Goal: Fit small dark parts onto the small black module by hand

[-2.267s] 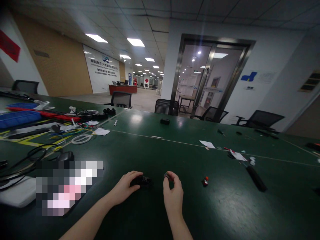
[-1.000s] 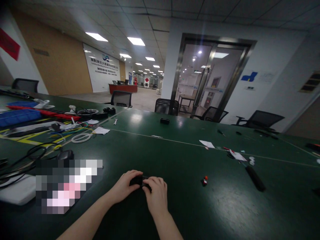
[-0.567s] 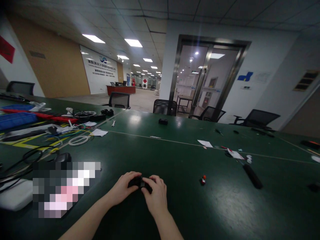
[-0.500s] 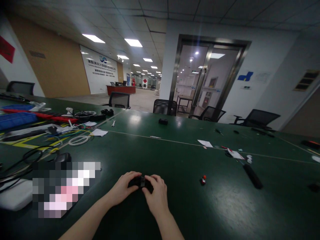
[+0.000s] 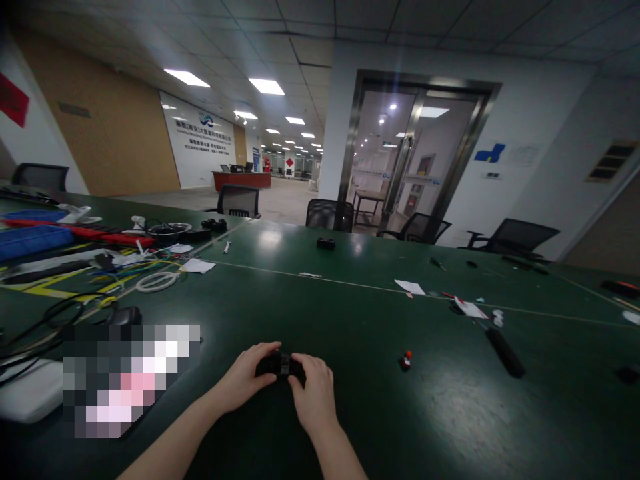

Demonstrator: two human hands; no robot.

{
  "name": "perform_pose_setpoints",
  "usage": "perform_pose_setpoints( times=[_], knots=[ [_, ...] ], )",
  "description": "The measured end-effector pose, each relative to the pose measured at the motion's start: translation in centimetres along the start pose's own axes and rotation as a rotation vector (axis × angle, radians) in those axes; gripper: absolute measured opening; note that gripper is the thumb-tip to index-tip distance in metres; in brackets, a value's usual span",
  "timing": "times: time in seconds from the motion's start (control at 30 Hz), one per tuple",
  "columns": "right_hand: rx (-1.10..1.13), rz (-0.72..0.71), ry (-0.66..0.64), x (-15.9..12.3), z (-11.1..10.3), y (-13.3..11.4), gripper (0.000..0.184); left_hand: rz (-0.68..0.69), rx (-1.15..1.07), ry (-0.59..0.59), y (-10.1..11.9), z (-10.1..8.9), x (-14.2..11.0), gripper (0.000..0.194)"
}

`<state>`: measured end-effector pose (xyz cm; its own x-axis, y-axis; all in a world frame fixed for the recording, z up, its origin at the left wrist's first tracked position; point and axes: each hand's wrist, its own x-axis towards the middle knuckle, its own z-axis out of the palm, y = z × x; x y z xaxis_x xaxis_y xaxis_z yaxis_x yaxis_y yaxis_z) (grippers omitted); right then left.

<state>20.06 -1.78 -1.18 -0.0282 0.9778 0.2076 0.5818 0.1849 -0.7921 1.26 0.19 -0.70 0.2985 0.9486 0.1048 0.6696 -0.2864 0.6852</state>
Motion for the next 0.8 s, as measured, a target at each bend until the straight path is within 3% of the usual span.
perform_pose_setpoints(
  times=[0.3,0.5,0.8],
  knots=[
    [-0.101,0.062,-0.087,0.2,-0.2,-0.5,0.040,-0.007,0.034,0.020,0.1,0.2,0.2,0.046],
    [-0.047,0.100,-0.043,0.1,-0.1,-0.3,0.042,-0.035,0.118,0.010,0.5,-0.1,0.1,0.041],
    [-0.094,0.004,-0.087,0.1,-0.5,-1.2,0.032,-0.008,0.099,0.006,0.4,-0.1,0.2,0.039]
  ],
)
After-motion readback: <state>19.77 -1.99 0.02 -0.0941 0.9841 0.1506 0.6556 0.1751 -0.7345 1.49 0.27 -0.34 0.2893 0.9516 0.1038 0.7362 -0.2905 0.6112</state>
